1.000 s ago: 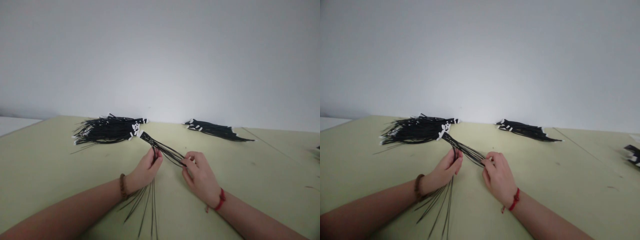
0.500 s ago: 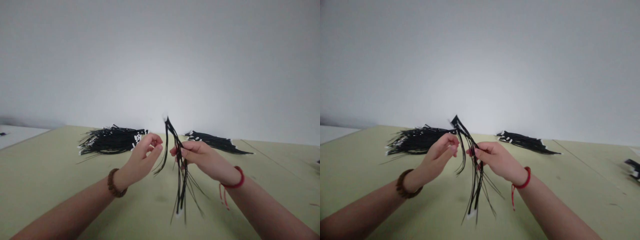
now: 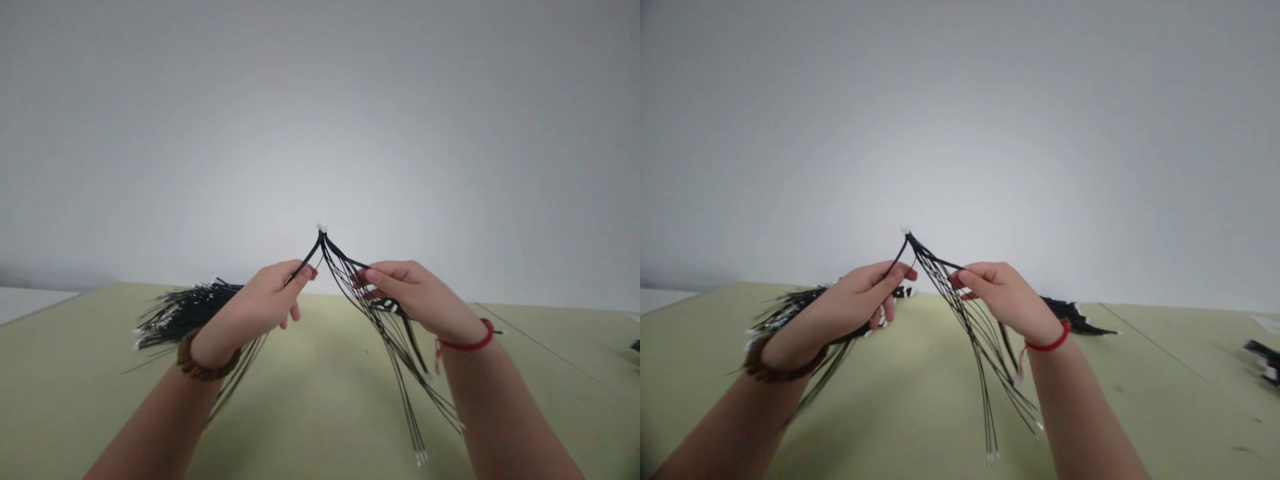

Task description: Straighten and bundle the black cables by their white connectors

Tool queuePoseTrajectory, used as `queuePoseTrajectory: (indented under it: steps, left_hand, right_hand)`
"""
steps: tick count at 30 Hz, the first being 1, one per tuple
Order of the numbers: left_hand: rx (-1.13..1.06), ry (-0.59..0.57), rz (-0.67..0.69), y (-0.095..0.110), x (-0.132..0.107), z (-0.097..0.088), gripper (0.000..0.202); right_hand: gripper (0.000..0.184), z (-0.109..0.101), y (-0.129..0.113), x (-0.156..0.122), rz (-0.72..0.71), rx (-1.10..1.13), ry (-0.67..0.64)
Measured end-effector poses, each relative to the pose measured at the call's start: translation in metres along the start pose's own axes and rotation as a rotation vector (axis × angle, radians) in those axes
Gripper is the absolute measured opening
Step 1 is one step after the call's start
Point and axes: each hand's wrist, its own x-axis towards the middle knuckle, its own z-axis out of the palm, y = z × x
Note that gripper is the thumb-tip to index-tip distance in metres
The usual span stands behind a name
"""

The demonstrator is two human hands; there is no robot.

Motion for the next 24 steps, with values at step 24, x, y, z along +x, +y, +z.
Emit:
queuePoseTrajectory:
  steps: [24]
  left_hand:
    - [0.303,-0.124,0.065,0.020,-0.021,0.020,0.034]
  right_hand:
    - [0.026,0.021,-0.014,-0.005,-0.117,-0.064,-0.048]
